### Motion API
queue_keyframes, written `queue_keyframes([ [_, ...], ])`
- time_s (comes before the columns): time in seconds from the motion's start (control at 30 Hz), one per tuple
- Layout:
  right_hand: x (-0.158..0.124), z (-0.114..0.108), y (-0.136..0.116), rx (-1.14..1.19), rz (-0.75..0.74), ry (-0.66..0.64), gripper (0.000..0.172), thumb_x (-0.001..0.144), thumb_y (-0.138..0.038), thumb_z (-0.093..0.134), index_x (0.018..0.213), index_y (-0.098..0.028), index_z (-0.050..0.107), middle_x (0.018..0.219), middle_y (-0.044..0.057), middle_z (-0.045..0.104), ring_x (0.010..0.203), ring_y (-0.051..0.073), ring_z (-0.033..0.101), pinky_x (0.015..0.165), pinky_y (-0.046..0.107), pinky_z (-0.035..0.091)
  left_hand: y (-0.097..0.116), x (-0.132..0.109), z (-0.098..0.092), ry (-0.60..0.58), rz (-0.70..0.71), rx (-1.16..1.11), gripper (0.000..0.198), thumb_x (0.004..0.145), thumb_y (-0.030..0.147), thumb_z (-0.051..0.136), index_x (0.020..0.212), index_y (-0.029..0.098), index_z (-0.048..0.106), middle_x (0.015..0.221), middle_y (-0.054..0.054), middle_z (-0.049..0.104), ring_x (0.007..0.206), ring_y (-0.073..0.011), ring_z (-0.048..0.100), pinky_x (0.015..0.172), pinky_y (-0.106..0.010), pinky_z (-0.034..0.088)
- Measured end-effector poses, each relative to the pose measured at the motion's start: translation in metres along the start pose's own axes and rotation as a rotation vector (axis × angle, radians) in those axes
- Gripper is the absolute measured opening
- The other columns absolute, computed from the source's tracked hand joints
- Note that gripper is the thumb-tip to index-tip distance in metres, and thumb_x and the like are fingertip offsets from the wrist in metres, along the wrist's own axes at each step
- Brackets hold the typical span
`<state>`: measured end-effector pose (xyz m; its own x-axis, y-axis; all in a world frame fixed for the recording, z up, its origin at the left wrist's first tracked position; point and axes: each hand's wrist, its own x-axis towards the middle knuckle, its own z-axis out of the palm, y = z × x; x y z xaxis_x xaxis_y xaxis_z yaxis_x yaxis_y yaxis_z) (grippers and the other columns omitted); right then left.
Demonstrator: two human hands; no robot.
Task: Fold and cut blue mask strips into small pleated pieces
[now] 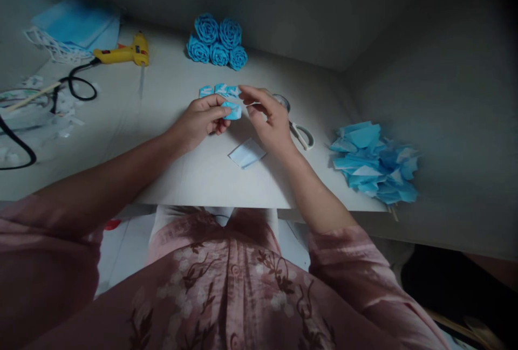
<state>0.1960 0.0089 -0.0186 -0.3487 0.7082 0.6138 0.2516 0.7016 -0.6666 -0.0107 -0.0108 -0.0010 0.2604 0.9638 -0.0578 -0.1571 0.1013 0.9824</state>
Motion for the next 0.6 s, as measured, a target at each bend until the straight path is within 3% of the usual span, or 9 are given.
queue_keyframes([
  [0.17,0.0025,0.0015,-0.0055,0.123,0.243,0.018,0.027,0.100,-0.051,0.066,0.100,-0.024,0.069,0.101,0.003,0.075,0.098,0.019,0.071,0.088,0.035,0.058,-0.0025,0.0033,-0.0019,0.054,0.061,-0.014,0.021,0.092,0.020,0.077,0.081,0.021,0.058,0.065,0.004,0.064,0.054,-0.0080,0.056,0.053,-0.020,0.044],
  [0.3,0.0024,0.0060,-0.0074,0.115,0.271,-0.033,0.034,0.096,-0.057,0.070,0.094,-0.024,0.066,0.095,0.002,0.073,0.093,0.018,0.069,0.084,0.032,0.057,-0.0067,0.0066,-0.0037,0.063,0.105,0.001,0.023,0.091,0.020,0.079,0.081,0.020,0.059,0.065,0.004,0.064,0.052,-0.0067,0.056,0.050,-0.017,0.043],
  [0.6,0.0036,0.0088,-0.0059,0.163,0.314,-0.057,0.032,0.092,-0.052,0.073,0.085,-0.022,0.062,0.086,0.001,0.068,0.087,0.016,0.065,0.083,0.031,0.056,-0.0085,0.0064,-0.0031,0.051,0.127,0.017,0.019,0.091,0.017,0.079,0.081,0.019,0.062,0.067,0.003,0.066,0.053,-0.0074,0.058,0.051,-0.019,0.045],
])
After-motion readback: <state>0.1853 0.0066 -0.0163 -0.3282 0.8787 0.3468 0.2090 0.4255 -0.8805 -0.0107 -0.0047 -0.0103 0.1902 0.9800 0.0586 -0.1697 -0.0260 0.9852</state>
